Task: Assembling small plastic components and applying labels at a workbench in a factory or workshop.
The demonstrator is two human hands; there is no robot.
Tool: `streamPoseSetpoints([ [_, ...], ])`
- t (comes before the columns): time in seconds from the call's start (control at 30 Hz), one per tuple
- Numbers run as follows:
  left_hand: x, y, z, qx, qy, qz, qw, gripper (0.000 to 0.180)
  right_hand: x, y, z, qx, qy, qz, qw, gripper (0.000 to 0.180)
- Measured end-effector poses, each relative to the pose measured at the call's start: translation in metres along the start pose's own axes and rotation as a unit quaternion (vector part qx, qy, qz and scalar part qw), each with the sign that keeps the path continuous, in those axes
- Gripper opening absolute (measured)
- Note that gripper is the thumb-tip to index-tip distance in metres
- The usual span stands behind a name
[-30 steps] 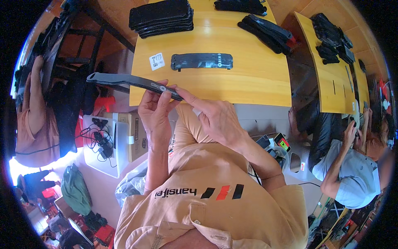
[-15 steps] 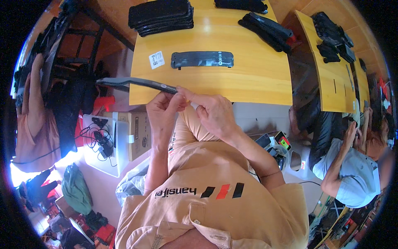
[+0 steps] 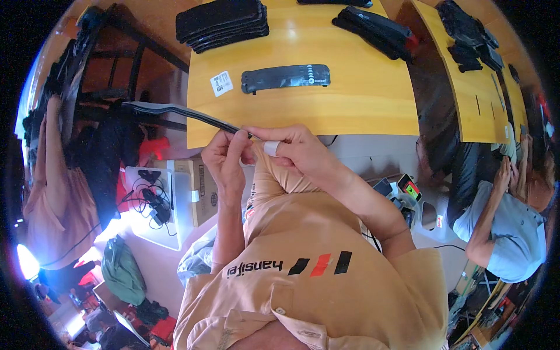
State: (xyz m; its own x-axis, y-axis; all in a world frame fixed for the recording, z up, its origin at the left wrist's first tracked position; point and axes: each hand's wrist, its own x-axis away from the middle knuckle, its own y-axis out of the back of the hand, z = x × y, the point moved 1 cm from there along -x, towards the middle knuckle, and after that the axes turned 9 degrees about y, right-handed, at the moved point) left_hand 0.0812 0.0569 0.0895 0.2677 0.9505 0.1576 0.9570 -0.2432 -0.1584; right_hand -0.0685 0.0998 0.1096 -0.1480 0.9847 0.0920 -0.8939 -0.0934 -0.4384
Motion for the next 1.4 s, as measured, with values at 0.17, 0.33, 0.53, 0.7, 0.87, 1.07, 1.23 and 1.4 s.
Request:
streamPoseSetpoints([
  [0.17,0.0,-0.005,-0.003,-0.033,-0.024,-0.021,0.999,0.022,0.003,0.006,-0.007,-0.135,-0.081,0.022,0.987,0.046],
  [0.33,-0.004,-0.003,-0.002,-0.02,-0.022,-0.032,0.999,0.023,-0.001,-0.004,-0.01,0.217,0.149,-0.013,0.965,0.051],
  [0.53,-0.002,-0.006,-0.009,0.003,-0.007,-0.038,0.999,0.022,0.003,-0.007,0.004,0.258,0.104,-0.015,0.96,0.056],
  [0.7,-0.004,-0.004,-0.007,0.032,0.025,-0.02,0.999,0.023,0.007,-0.007,0.007,0.316,0.119,-0.032,0.941,0.053],
  [0.87,-0.004,-0.006,-0.007,0.026,0.025,-0.016,0.999,0.025,0.006,-0.005,0.002,0.337,0.138,-0.026,0.931,0.052],
  [1.07,-0.003,-0.006,-0.004,-0.013,0.008,-0.015,1.0,0.025,0.006,-0.001,-0.005,0.346,0.15,-0.014,0.926,0.065],
  [1.23,-0.002,-0.005,-0.005,-0.068,-0.015,-0.011,0.998,0.025,0.006,-0.003,-0.005,0.325,0.134,-0.027,0.936,0.065],
  [1.4,-0.002,-0.006,-0.01,-0.079,-0.01,-0.008,0.997,0.024,0.005,-0.007,-0.009,0.397,0.171,-0.046,0.901,0.065],
])
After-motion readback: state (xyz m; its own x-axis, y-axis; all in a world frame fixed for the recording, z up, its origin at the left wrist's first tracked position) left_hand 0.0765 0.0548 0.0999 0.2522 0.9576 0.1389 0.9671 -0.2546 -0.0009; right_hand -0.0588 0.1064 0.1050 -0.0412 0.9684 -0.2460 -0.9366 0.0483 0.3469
